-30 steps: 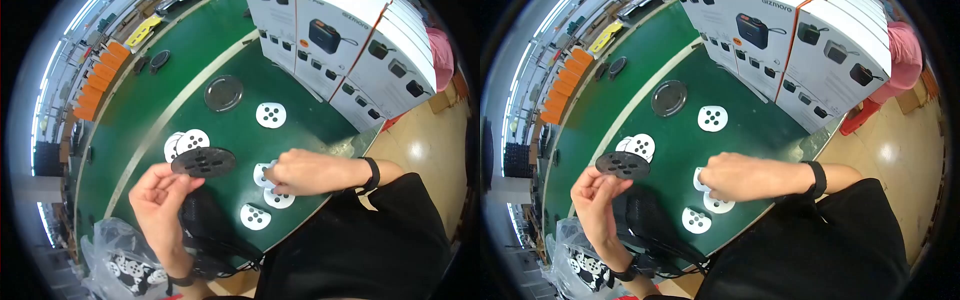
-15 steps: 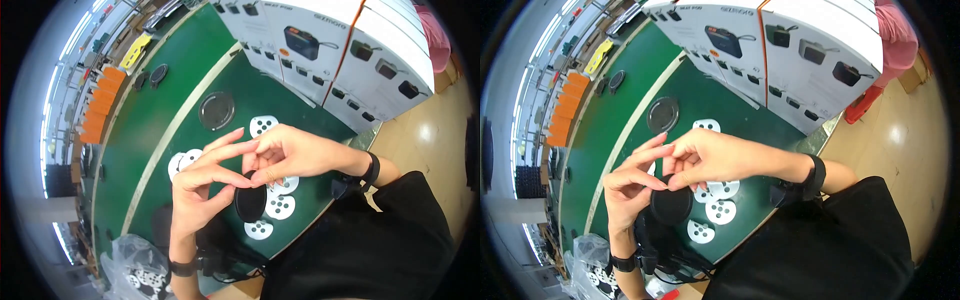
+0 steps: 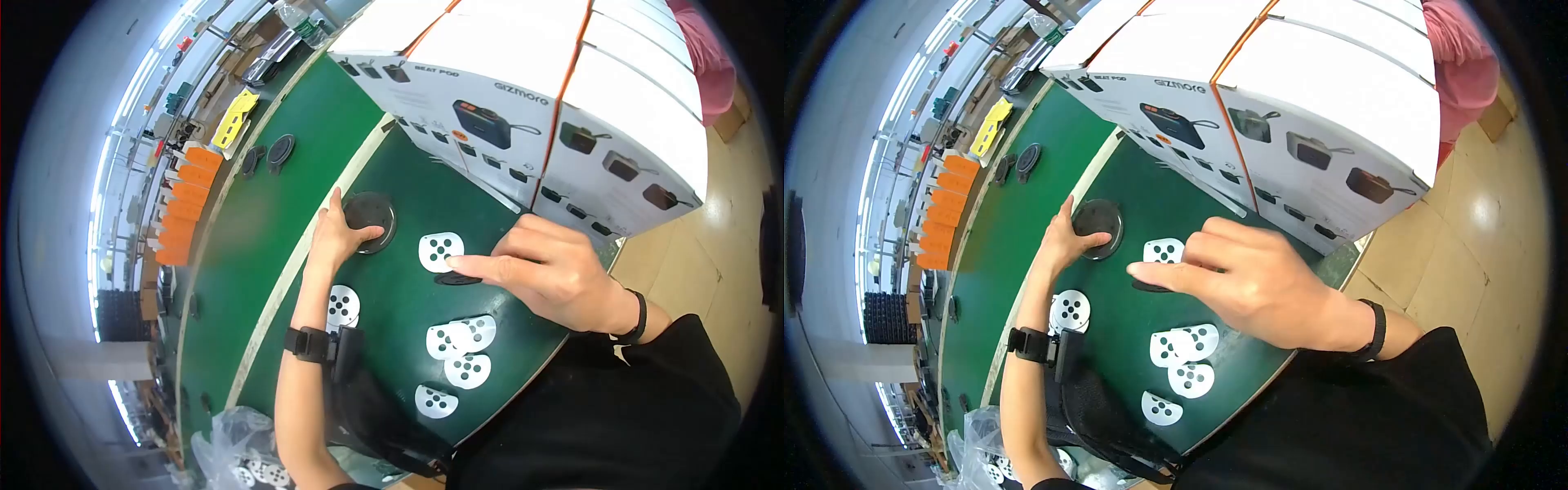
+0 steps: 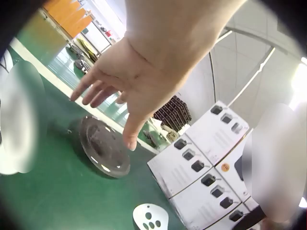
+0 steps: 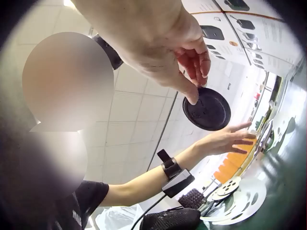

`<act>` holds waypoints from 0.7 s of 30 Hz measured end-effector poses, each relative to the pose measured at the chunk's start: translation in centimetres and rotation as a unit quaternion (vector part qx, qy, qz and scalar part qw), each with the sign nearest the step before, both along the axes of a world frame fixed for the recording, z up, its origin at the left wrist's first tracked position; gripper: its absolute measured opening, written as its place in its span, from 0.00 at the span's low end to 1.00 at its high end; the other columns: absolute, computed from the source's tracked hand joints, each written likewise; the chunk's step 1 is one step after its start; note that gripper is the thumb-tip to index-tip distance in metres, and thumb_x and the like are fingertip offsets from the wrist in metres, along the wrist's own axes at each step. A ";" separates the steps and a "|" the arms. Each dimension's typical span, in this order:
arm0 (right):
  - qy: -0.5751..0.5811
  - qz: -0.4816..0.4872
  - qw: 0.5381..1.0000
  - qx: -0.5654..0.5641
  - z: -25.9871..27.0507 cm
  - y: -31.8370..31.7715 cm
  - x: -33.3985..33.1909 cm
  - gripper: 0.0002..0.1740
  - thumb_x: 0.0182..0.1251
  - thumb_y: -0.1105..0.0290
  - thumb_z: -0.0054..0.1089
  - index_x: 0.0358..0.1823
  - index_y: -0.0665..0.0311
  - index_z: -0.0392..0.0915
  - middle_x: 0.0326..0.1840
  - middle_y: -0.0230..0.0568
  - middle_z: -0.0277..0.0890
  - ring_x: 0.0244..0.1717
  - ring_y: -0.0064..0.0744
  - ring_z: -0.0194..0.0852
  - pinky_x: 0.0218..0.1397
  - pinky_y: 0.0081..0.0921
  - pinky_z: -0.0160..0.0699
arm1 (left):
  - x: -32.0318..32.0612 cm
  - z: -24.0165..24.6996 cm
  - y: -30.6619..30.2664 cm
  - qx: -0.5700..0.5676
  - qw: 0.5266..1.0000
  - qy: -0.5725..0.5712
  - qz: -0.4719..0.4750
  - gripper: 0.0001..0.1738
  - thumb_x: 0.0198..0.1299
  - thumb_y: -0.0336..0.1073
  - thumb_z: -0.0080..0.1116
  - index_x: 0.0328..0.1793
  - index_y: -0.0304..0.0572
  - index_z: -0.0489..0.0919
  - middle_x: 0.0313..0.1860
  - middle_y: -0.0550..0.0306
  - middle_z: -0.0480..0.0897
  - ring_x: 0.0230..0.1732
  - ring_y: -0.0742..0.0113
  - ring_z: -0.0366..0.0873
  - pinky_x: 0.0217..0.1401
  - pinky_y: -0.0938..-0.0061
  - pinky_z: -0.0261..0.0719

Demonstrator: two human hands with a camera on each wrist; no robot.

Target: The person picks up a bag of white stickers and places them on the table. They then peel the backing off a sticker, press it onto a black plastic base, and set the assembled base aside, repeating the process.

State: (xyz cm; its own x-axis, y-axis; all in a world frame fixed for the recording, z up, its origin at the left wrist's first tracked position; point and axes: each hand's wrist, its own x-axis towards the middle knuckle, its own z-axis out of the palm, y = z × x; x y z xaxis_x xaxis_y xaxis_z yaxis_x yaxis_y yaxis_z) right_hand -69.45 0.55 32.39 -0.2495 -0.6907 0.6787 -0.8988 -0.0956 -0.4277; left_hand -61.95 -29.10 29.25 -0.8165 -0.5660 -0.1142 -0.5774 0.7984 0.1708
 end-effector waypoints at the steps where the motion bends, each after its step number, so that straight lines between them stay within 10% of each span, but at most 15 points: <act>1: -0.003 -0.008 1.000 -0.006 -0.1 0.2 -0.3 0.13 0.44 0.80 0.60 0.35 0.62 0.77 0.24 0.32 0.65 0.25 0.31 0.65 0.26 0.24 0.69 | 0.0 -0.3 -0.2 0.034 0.999 0.023 0.014 0.55 0.35 0.40 0.74 0.70 0.36 0.55 0.54 0.38 0.73 0.48 0.53 0.77 0.49 0.66 0.78; 10: -0.220 0.022 0.975 -0.018 0.1 1.8 -1.1 0.11 0.48 0.84 0.60 0.32 0.65 0.71 0.27 0.40 0.68 0.27 0.35 0.71 0.29 0.25 0.69 | 5.7 6.7 5.3 0.438 0.861 0.238 0.101 0.43 0.46 0.16 0.57 0.70 0.35 0.53 0.37 0.54 0.76 0.37 0.69 0.78 0.35 0.80 0.80; 14: -0.369 0.149 0.916 -0.041 0.9 1.5 0.2 0.10 0.46 0.84 0.63 0.29 0.68 0.71 0.27 0.38 0.71 0.28 0.33 0.73 0.31 0.23 0.69 | 9.8 9.1 10.8 0.454 0.800 0.380 0.097 0.40 0.47 0.14 0.54 0.68 0.30 0.54 0.55 0.46 0.70 0.55 0.63 0.72 0.50 0.77 0.76; 21: -0.275 0.372 0.885 -0.049 2.4 -1.4 2.9 0.07 0.57 0.71 0.61 0.23 0.62 0.75 0.25 0.37 0.78 0.22 0.27 0.75 0.68 0.60 0.39 | 14.5 9.9 15.0 0.434 0.800 0.401 0.103 0.23 0.48 0.12 0.54 0.54 0.23 0.70 0.51 0.44 0.75 0.52 0.67 0.74 0.46 0.79 0.77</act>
